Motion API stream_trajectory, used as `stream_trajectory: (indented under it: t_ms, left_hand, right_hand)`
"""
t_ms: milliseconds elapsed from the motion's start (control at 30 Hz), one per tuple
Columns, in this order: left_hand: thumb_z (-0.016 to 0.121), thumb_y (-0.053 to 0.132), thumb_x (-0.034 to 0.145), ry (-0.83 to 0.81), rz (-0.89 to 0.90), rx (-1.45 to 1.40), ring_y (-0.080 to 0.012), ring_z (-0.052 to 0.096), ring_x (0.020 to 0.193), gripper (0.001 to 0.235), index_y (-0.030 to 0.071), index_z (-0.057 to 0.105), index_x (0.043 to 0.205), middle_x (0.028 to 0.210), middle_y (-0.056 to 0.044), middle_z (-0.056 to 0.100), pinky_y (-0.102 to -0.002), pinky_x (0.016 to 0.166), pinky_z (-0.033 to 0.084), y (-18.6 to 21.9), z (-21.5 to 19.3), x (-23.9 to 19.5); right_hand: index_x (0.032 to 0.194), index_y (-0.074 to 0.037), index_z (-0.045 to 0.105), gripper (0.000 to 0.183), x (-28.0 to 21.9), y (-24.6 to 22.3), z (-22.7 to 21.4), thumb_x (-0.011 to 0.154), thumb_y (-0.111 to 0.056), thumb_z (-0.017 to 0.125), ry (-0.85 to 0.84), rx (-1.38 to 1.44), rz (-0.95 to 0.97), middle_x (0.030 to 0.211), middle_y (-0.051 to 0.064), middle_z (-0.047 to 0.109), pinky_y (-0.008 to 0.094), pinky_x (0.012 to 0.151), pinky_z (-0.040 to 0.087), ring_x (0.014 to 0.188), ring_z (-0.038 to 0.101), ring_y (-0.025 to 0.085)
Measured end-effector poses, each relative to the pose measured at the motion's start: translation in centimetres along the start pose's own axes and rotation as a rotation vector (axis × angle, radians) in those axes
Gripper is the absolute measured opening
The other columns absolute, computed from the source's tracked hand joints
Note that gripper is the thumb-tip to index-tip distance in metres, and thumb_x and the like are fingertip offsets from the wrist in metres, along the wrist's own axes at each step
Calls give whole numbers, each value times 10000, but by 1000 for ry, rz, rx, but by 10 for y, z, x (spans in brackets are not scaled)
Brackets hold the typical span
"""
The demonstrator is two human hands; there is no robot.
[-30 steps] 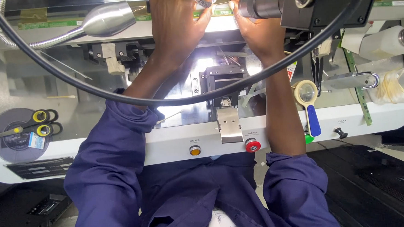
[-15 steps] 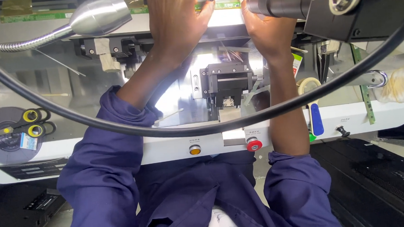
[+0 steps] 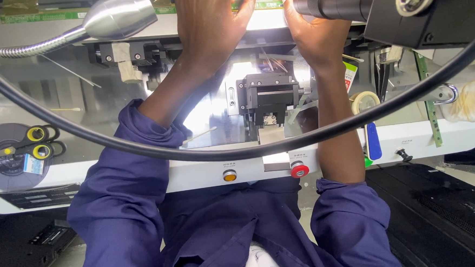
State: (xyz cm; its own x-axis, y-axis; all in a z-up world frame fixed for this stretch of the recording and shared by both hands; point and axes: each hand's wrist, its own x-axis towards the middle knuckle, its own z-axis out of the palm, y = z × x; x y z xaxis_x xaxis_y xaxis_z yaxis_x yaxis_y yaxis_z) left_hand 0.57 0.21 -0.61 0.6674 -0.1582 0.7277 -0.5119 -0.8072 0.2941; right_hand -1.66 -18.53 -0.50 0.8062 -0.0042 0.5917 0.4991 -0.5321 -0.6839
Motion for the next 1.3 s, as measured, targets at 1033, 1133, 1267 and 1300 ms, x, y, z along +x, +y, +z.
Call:
stream_trajectory:
  t_ms: [1033,1133,1267,1300]
  left_hand:
    - [655,185,678,5,-2,-18,-222,494,628,156,257,598,804,612,60,476,-402,572,324,2,-3,2]
    - [661,188,671,-10,-12,-23,-221,495,622,165,259,606,810,607,60,473,-402,572,331,2,-3,1]
    - [658,194,681,-23,-6,-21,-213,499,623,155,268,612,809,601,74,474,-398,592,326,1,-2,1]
    - [658,194,681,-23,-5,-20,-213,499,623,155,268,612,809,601,74,474,-398,592,326,2,-4,1]
  right_hand:
    - [884,13,656,108,1,-14,-4,928,111,639,-100,159,-47,888,78,652,306,841,512,862,628,180]
    - [892,19,657,86,-1,-16,-8,927,98,653,-126,124,-67,904,91,658,315,871,514,885,634,194]
    - [918,33,711,62,-4,-15,-15,936,85,684,-172,30,-166,929,99,688,318,885,510,902,652,214]
    - [918,33,711,62,-4,-15,-16,936,85,684,-172,30,-167,929,99,688,318,885,510,902,652,214]
